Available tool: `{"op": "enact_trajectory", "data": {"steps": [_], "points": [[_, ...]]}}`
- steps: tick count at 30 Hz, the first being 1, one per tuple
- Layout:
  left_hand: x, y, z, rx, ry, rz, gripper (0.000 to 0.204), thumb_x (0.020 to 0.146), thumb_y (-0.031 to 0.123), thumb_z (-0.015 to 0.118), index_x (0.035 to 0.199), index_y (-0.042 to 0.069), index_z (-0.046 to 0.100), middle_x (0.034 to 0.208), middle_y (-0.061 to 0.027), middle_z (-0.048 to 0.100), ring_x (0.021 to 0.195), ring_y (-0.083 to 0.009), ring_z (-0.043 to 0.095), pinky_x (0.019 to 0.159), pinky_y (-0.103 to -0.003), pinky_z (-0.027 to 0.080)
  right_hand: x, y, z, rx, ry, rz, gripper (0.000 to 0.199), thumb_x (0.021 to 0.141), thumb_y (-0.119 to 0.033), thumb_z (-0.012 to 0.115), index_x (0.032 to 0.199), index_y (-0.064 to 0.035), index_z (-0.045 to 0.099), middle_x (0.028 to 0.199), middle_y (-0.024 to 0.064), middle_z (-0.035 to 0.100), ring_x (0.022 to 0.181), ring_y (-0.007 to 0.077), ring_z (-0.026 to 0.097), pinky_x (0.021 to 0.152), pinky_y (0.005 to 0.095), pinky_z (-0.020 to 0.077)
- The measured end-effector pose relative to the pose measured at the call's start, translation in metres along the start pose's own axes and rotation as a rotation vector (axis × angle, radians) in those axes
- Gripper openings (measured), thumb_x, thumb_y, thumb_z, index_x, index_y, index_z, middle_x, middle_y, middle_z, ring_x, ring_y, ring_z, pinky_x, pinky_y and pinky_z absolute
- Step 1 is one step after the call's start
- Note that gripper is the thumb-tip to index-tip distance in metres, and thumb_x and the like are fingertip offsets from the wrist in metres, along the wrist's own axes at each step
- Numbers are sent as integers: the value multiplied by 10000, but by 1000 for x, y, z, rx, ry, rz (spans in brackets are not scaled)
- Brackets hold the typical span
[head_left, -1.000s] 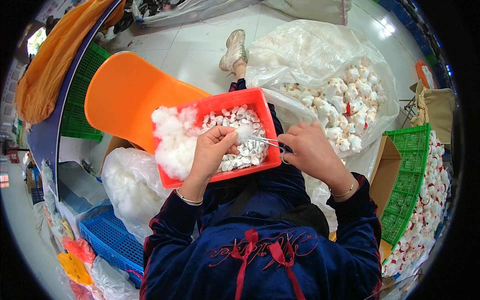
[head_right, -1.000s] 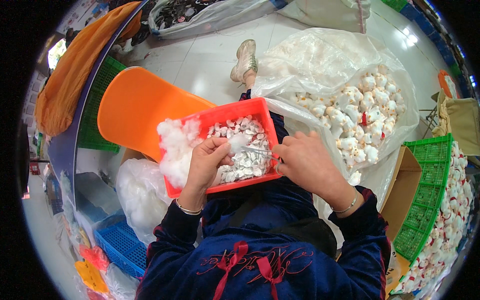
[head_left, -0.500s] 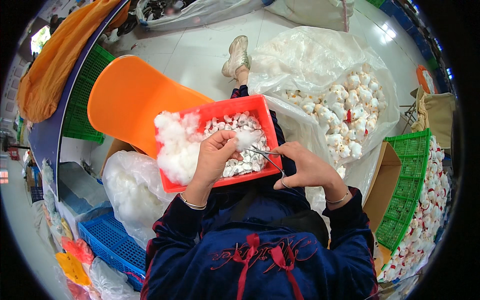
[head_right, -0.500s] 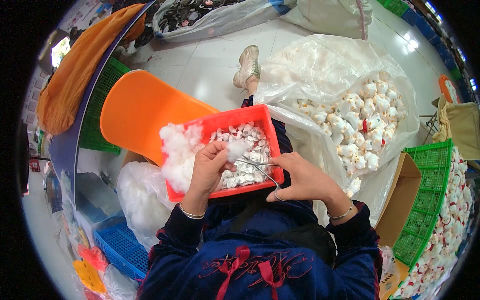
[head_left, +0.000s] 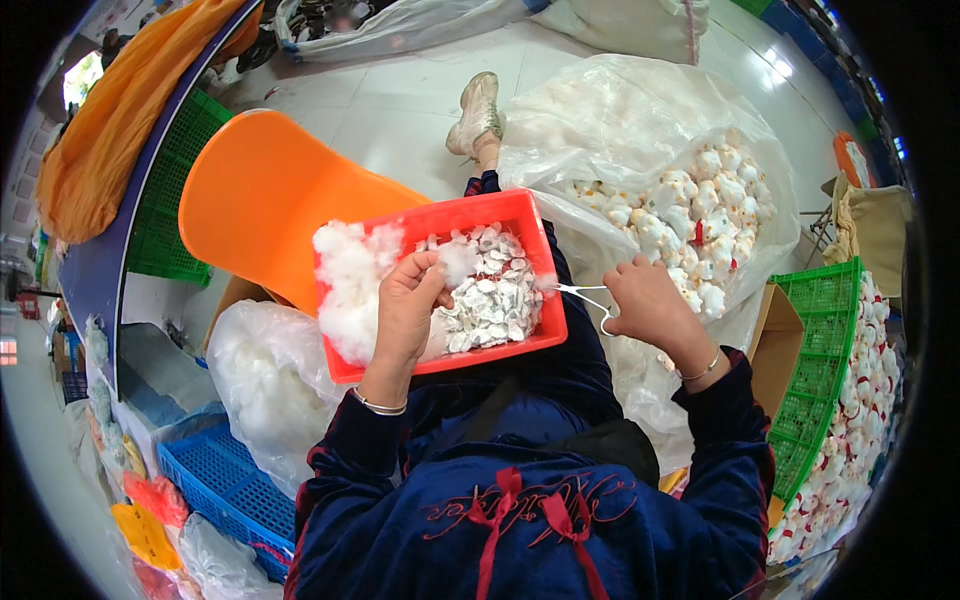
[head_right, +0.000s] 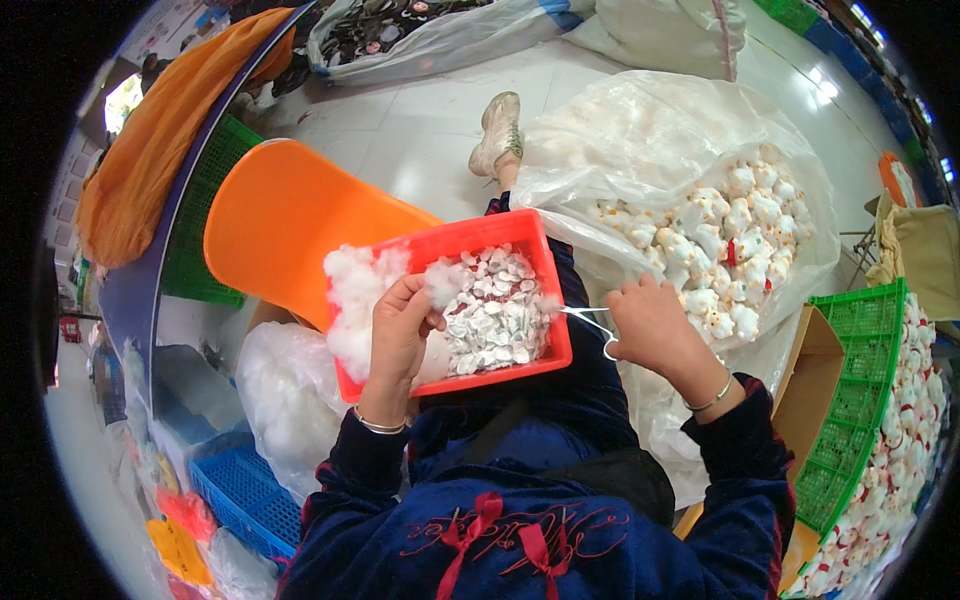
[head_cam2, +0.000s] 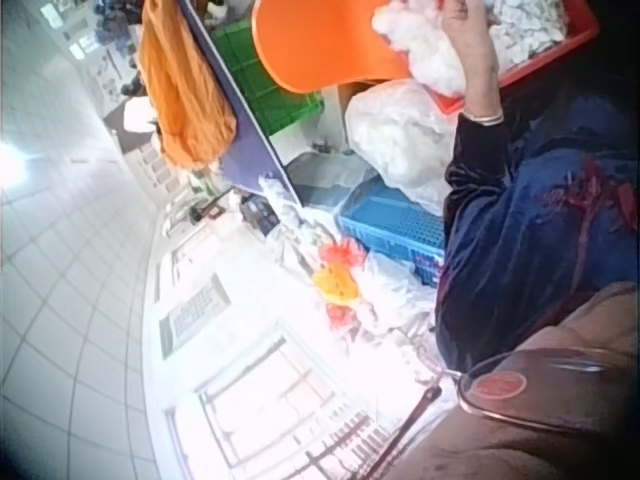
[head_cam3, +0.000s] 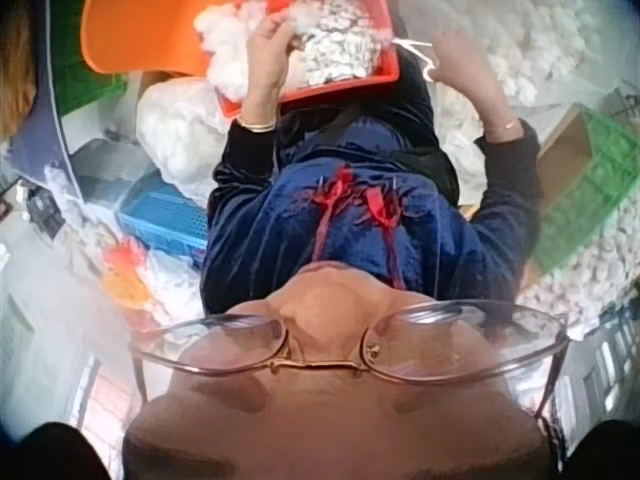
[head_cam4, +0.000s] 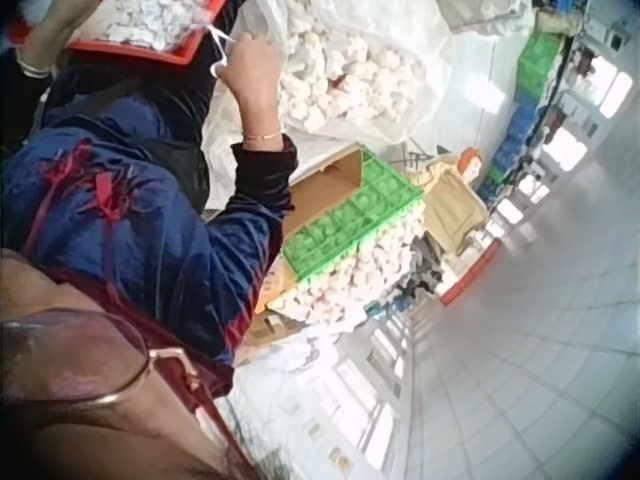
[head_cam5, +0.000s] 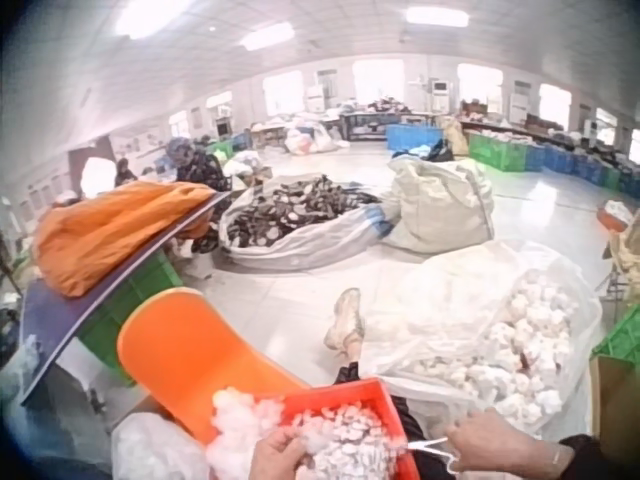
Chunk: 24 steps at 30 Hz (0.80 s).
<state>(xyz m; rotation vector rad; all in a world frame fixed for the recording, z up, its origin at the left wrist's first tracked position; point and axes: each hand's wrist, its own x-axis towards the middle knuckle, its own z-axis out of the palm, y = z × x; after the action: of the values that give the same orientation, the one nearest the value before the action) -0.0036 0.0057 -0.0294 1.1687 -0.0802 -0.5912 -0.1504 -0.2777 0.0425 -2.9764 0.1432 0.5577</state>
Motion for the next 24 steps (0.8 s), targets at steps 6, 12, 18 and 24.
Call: {"op": "enact_trajectory", "data": {"steps": [6,12,18,24], "points": [[2,-5,-1,-52,-30,-18,103,994,92,642,1069,30,676,883,-31,707,654,-63,603,627,-214,513,1,4,-16,-210,-127,-5,498,658,-328,866,1022,-49,669,1023,115,643,1073,315,577,914,443,464],[4,-12,6,-85,-72,-37,116,1006,104,635,1082,30,684,913,-29,708,717,-69,623,663,-212,514,0,-1,-21,70,97,-196,474,659,-311,853,998,-42,662,1009,109,626,1068,318,571,906,453,449],[8,-25,59,-200,-284,-144,151,1008,114,641,1118,20,684,940,-17,706,793,-55,632,706,-199,504,21,-36,-11,10,-15,-198,515,668,-316,843,1083,-61,676,1065,116,630,1110,308,562,921,443,443],[28,-40,37,-147,-194,-352,108,988,135,648,1038,50,693,867,-6,682,703,-57,585,670,-196,494,65,-70,21,-38,-44,-285,425,685,-318,846,1007,-64,736,1046,108,685,1083,305,589,901,444,450]]}}
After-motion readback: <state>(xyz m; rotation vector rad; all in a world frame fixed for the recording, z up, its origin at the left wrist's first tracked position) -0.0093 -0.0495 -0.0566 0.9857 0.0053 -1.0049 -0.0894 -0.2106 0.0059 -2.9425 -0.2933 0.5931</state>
